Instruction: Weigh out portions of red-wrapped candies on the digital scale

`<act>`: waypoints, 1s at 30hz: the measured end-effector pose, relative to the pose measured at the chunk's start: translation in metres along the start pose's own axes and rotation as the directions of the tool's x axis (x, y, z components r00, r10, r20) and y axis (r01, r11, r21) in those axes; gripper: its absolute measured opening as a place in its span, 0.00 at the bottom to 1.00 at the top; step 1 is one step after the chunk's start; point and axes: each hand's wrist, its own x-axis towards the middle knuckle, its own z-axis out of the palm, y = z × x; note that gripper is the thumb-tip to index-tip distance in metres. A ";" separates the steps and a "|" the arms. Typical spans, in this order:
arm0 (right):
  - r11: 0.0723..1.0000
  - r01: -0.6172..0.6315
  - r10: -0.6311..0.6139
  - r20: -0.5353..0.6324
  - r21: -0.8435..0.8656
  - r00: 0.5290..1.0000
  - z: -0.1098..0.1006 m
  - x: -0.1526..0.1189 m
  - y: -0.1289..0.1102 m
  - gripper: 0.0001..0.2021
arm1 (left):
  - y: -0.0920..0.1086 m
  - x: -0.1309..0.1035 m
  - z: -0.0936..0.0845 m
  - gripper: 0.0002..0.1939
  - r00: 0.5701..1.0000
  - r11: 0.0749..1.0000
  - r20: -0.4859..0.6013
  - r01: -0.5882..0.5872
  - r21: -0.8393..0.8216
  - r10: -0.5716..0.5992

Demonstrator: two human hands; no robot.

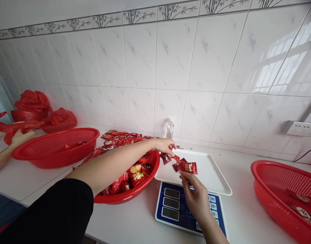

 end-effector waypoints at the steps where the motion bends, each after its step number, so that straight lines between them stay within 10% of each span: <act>1: 1.000 -0.008 0.008 -0.011 -0.002 1.000 -0.001 0.001 0.000 0.09 | 0.001 0.003 0.004 0.29 1.000 1.000 -0.003 -0.001 0.015 0.002; 12: 0.980 -0.115 0.082 -0.194 -0.166 0.978 -0.015 0.012 0.009 0.10 | 0.009 0.007 0.031 0.25 0.998 0.925 0.064 -0.014 0.381 -0.011; 17: 0.993 0.115 -0.114 0.064 -0.025 0.991 -0.008 0.006 -0.010 0.10 | 0.023 0.028 0.056 0.22 0.983 0.924 -0.081 -0.123 0.362 0.163; 21: 0.954 0.296 -0.299 0.293 0.055 0.908 0.002 0.000 -0.030 0.12 | 0.054 0.048 0.081 0.24 0.919 0.864 0.039 -0.383 0.326 0.392; 30: 0.960 0.270 -0.281 0.299 0.081 0.912 0.008 0.000 -0.030 0.10 | 0.082 0.073 0.113 0.17 0.808 0.733 0.258 -0.589 0.339 0.530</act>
